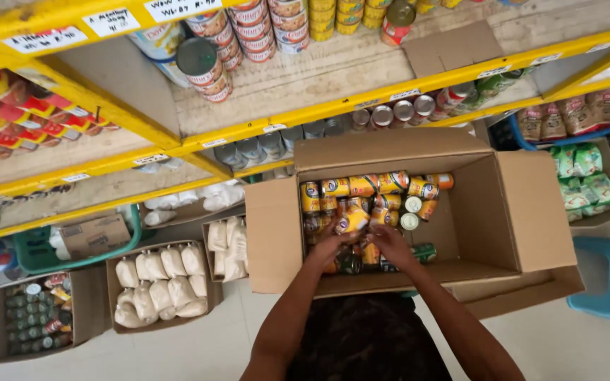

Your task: The recorder is taking canned food items out of a cardboard box and placing them onto grocery store shelves.

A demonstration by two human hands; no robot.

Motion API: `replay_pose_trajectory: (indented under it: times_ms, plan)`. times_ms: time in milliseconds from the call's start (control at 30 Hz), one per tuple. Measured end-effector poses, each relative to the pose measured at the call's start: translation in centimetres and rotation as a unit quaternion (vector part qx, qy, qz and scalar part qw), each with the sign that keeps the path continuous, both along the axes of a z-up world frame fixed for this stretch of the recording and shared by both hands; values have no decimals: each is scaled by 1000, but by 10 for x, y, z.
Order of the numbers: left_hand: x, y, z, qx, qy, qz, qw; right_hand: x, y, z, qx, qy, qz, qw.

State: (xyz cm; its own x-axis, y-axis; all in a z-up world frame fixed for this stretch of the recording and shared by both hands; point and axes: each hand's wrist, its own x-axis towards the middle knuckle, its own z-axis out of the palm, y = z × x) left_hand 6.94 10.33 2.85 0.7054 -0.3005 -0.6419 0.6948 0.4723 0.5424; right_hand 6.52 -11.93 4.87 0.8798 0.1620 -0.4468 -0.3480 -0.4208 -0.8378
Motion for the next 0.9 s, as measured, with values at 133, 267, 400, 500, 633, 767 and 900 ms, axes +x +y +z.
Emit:
replay_pose_trajectory:
  times_ms: [133,267,400,500,633,767,900]
  plan:
    - [16,6,56,25,-154,-9,988,25,22,15,108,-14,-52,993]
    - [68,25,111,-1,-312,2,950,77,38,119,265,-74,-53,960]
    - [111,56,285,156,-534,-38,830,130,43,249,307,-181,47,933]
    - [143,69,395,371,-591,-11,717,165,66,367,217,-314,73,921]
    - [216,80,469,370,-650,68,661,223,100,458,180,-475,104,855]
    - [286,92,513,424,-635,172,622,285,118,486,-44,-610,75,788]
    - [373,103,478,489,-573,153,639,362,131,443,-33,-604,85,792]
